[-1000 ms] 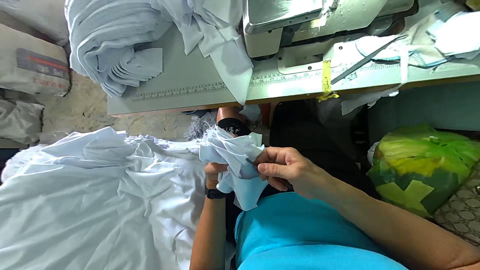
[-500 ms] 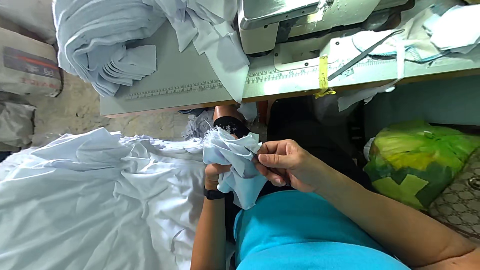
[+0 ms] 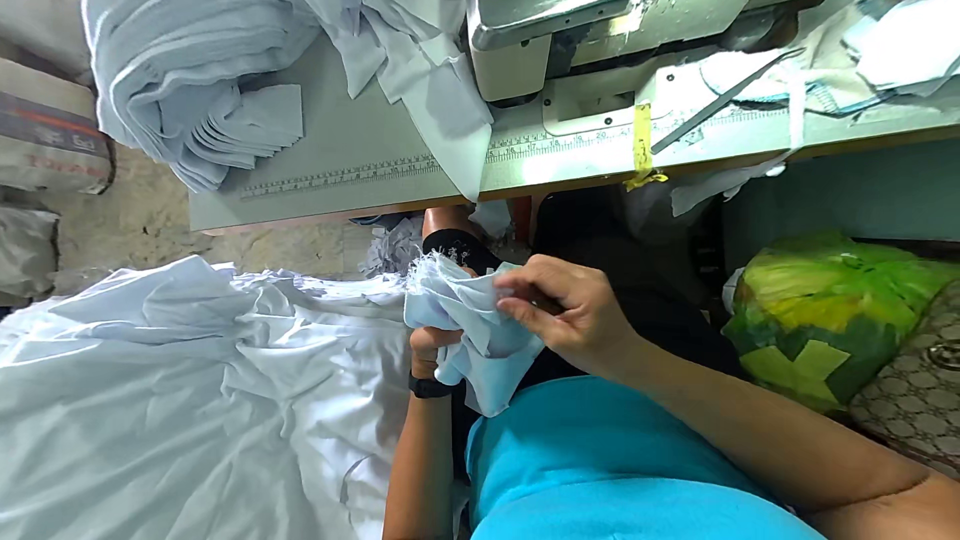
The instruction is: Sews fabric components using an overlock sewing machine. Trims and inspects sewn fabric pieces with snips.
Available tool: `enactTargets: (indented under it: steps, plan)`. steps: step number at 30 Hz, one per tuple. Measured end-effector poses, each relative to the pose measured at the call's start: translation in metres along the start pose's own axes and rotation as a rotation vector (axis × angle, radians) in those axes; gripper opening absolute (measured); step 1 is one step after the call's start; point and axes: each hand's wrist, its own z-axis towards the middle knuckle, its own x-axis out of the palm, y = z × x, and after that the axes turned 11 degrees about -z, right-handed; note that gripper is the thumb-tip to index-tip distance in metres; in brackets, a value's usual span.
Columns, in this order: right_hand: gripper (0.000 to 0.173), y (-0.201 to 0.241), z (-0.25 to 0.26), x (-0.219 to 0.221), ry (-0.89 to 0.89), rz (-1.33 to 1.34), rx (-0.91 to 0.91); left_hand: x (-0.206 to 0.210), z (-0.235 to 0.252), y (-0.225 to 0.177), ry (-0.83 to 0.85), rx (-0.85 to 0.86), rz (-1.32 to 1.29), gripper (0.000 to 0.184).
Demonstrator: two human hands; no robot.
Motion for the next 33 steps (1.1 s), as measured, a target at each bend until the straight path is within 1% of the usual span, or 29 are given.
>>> enactTargets:
  steps: [1,3,4,5,7,8,9,10,11,13,14,16,17,18,20,22,24,25,27,28,29,30,31,32,33]
  plan:
    - [0.012,-0.002,0.001,0.003,-0.007,0.008,0.008,-0.003,0.001,0.003,0.027,0.015,0.008,0.037]
    - [0.007,-0.002,0.005,-0.004,-0.058,0.068,0.129,-0.004,-0.003,0.008,0.037,0.076,-0.049,0.021]
    - [0.006,-0.004,0.007,-0.012,-0.094,0.057,0.171,-0.004,-0.007,0.01,0.027,0.112,-0.085,0.019]
    - [0.007,-0.008,0.009,-0.019,-0.135,-0.011,0.173,-0.003,-0.01,0.011,-0.013,0.152,-0.12,0.019]
    - [0.012,-0.016,0.013,-0.031,-0.206,-0.282,0.079,-0.002,-0.012,0.011,-0.049,0.199,-0.16,0.018]
    - [0.021,-0.015,0.015,-0.036,-0.183,-0.406,0.049,-0.003,-0.011,0.011,-0.043,0.207,-0.167,0.019]
    - [0.034,-0.011,0.015,-0.038,-0.145,-0.47,0.037,-0.004,-0.011,0.012,-0.036,0.214,-0.158,0.019]
    - [0.039,-0.006,0.014,-0.037,-0.104,-0.473,0.004,-0.006,-0.011,0.014,-0.034,0.22,-0.148,0.019]
    - [0.034,-0.003,0.011,-0.034,-0.062,-0.432,-0.065,-0.009,-0.012,0.016,-0.036,0.223,-0.144,0.018]
    - [0.016,-0.002,0.005,-0.02,-0.004,-0.3,-0.219,-0.012,-0.013,0.023,-0.072,0.223,-0.147,0.016]
    - [0.015,-0.003,0.002,-0.01,0.009,-0.252,-0.264,-0.009,-0.012,0.025,-0.101,0.215,-0.153,0.015]
    - [0.021,-0.003,-0.003,0.006,0.001,-0.274,-0.297,-0.001,-0.01,0.026,-0.139,0.195,-0.158,0.015]
    - [0.02,-0.004,-0.003,0.011,-0.005,-0.316,-0.304,0.002,-0.01,0.024,-0.118,0.176,-0.152,0.017]
    - [0.016,-0.005,-0.003,0.013,-0.003,-0.346,-0.305,0.004,-0.01,0.022,-0.093,0.156,-0.139,0.018]
    - [0.01,-0.006,0.003,0.006,0.03,-0.306,-0.237,0.007,-0.009,0.02,-0.07,0.16,-0.07,0.018]
    - [0.012,-0.004,0.014,-0.014,0.081,-0.128,-0.062,0.005,-0.009,0.018,-0.076,0.179,-0.007,0.018]
    - [0.009,-0.002,0.024,-0.031,0.078,0.072,0.1,0.003,-0.011,0.016,-0.074,0.166,0.039,0.02]
    - [0.01,-0.001,0.029,-0.035,0.062,0.125,0.149,0.003,-0.011,0.016,-0.07,0.152,0.062,0.021]
    - [0.011,0.001,0.039,-0.035,-0.004,0.112,0.176,0.006,-0.008,0.016,-0.076,0.136,0.094,0.023]
    - [0.009,0.0,0.044,-0.033,-0.048,0.036,0.164,0.008,-0.007,0.017,-0.093,0.138,0.103,0.024]
    - [0.006,-0.004,0.048,-0.031,-0.084,-0.102,0.144,0.009,-0.006,0.018,-0.109,0.151,0.112,0.025]
    - [0.022,-0.007,0.05,-0.032,-0.087,-0.283,0.148,0.009,-0.005,0.018,-0.12,0.166,0.114,0.025]
    - [0.044,-0.008,0.051,-0.035,-0.066,-0.42,0.178,0.008,-0.006,0.017,-0.129,0.179,0.116,0.025]
    - [0.057,-0.007,0.049,-0.038,-0.043,-0.467,0.216,0.006,-0.006,0.016,-0.141,0.192,0.115,0.025]
    - [0.054,-0.007,0.045,-0.04,-0.015,-0.432,0.252,0.006,-0.006,0.015,-0.157,0.205,0.116,0.024]
